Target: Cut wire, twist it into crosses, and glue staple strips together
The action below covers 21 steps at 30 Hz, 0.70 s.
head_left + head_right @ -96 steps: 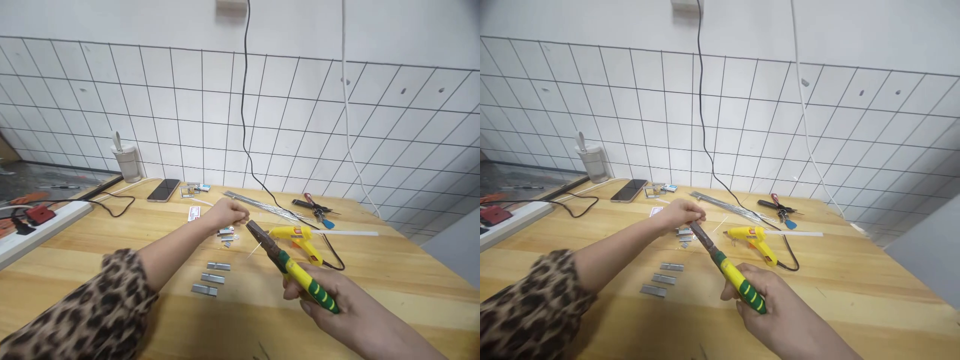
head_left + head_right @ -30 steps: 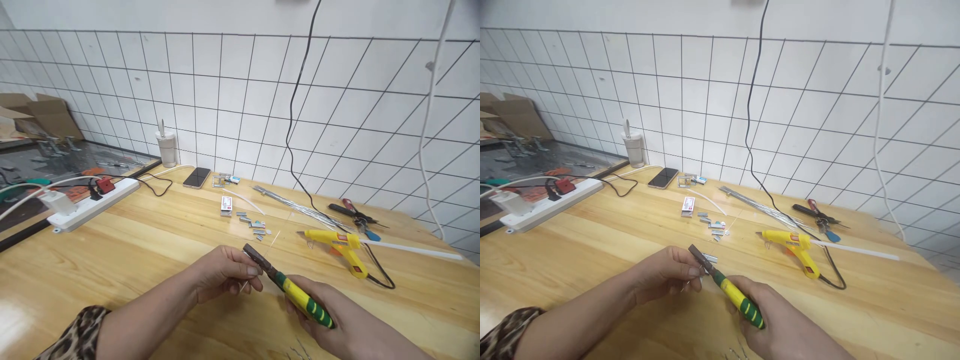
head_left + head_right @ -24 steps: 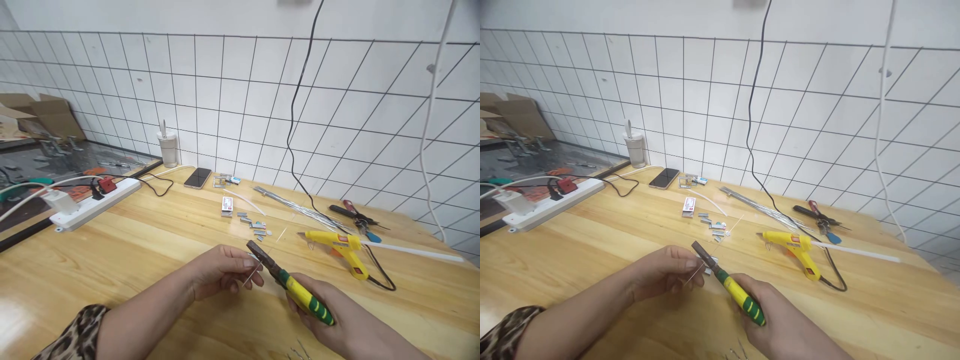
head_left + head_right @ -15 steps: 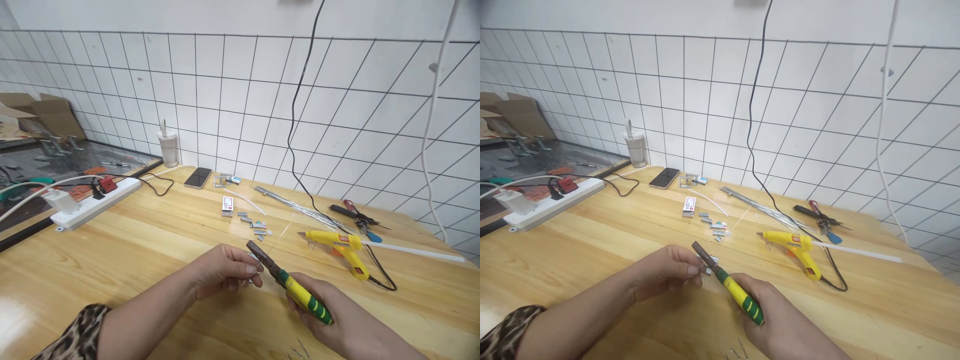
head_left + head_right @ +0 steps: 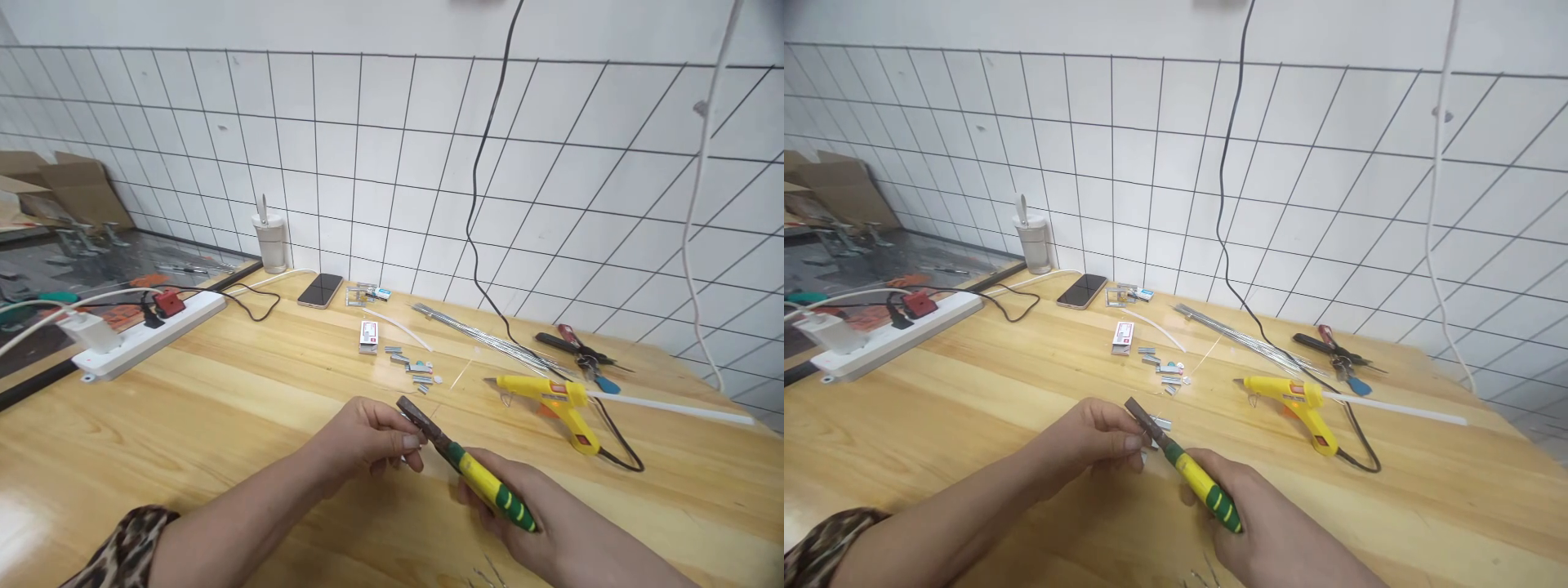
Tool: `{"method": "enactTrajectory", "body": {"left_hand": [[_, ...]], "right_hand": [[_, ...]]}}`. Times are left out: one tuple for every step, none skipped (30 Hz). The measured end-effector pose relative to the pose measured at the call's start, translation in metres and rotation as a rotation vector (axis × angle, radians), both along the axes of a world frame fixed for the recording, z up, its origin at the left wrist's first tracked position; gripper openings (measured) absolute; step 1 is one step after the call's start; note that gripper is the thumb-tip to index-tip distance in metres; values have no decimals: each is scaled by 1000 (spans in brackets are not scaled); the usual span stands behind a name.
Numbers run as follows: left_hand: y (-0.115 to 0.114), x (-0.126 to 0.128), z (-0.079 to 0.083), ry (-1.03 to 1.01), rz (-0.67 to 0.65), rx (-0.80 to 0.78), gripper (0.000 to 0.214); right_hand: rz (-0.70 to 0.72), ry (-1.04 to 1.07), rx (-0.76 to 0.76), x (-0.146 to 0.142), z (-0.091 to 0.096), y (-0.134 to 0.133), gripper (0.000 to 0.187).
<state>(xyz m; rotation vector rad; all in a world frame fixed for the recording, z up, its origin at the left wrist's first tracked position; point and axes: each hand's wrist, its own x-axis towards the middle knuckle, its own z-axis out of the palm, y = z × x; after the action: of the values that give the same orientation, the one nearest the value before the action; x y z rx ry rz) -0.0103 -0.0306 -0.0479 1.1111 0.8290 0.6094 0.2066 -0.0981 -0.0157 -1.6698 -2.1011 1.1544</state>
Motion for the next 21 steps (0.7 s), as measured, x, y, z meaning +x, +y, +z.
{"method": "enactTrajectory", "body": {"left_hand": [[0,0,0,11,1,14,21],[-1,0,0,19,-3,22,21],[-1,0,0,25,-10,26,21],[-1,0,0,29,-19,28,21],[-1,0,0,34,-24,28,21],[-1,0,0,38,-23,28,21],[-1,0,0,41,-19,26,22],[-1,0,1,44,-15,22,22],[-1,0,1,44,-11,19,23],[-1,0,2,42,-8,16,23],[-1,0,2,36,-9,14,23],[-1,0,2,28,-12,10,22],[-1,0,2,20,-15,6,22],[-1,-1,2,16,-20,4,22],[-1,-1,2,16,-27,4,22],[-1,-1,2,19,-35,7,22],[0,-1,2,22,-43,13,23],[0,-2,2,25,-48,22,24],[0,-2,2,26,-53,32,25],[0,-2,3,27,-58,41,26],[0,-3,3,30,-66,48,27]], "right_hand": [[-4,-14,-2,1,-1,-1,39],[-6,-29,-5,2,-1,-2,39],[-5,-42,-5,3,-2,-2,39],[-1,-51,-6,3,-1,-3,39],[4,-57,-6,4,-1,-3,38],[11,-58,-7,4,0,-3,38],[21,-56,-8,3,0,-3,38],[29,-53,-6,3,1,-2,38],[31,-49,0,2,1,-2,37],[31,-43,12,2,0,-2,36],[31,-36,30,1,0,-1,34],[32,-27,52,1,-1,-1,33],[31,-19,77,1,-2,0,32],[30,-12,98,0,-3,0,32],[28,-9,112,0,-4,0,32],[24,-10,122,0,-5,0,33],[19,-11,129,-1,-5,1,33],[15,-11,133,-2,-5,1,33],[15,-8,133,-2,-4,2,33],[18,0,131,-3,-4,2,33],[22,10,126,-4,-3,2,34]]}}
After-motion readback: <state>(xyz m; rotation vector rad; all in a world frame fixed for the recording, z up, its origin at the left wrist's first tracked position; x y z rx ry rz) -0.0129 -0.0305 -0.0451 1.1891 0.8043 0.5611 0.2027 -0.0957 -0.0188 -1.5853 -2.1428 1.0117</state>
